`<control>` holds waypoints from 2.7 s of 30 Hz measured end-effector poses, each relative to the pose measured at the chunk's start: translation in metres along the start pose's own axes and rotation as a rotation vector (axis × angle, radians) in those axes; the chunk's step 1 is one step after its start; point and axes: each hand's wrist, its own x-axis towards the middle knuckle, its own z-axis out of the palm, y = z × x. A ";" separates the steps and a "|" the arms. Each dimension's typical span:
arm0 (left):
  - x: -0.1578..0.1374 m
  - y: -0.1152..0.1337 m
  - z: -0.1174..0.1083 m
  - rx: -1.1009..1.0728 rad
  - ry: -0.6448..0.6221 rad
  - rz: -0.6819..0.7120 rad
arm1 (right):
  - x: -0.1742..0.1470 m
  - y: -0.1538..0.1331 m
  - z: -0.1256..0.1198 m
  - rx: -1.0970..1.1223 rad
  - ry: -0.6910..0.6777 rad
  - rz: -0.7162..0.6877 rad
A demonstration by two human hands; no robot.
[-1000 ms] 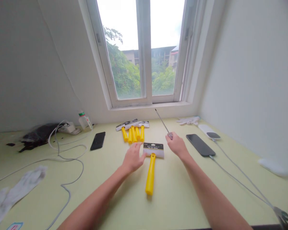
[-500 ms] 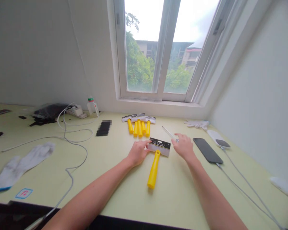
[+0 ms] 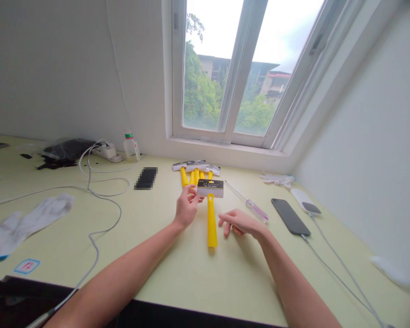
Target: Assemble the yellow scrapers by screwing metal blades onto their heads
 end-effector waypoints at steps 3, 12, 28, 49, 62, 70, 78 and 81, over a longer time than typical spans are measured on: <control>0.002 0.000 -0.001 -0.035 0.035 0.012 | -0.006 -0.010 0.017 0.030 -0.252 -0.093; -0.005 0.010 0.001 0.022 -0.054 0.098 | -0.002 -0.019 0.043 0.238 -0.029 -0.264; -0.008 0.010 0.007 -0.155 -0.157 -0.059 | 0.002 -0.014 0.036 0.228 0.159 -0.366; -0.021 0.015 0.007 -0.163 -0.406 -0.149 | 0.019 0.011 0.001 0.776 0.409 -0.081; -0.024 0.026 0.004 0.215 -0.569 0.251 | 0.014 0.006 -0.009 1.009 0.536 -0.226; -0.023 0.032 0.003 0.435 -0.670 0.432 | 0.003 -0.001 -0.025 1.093 0.651 -0.462; -0.031 0.035 0.004 0.373 -0.797 0.492 | -0.009 -0.015 -0.020 0.985 0.610 -0.615; -0.031 0.035 0.005 0.389 -0.890 0.452 | -0.011 -0.014 -0.028 1.028 0.698 -0.662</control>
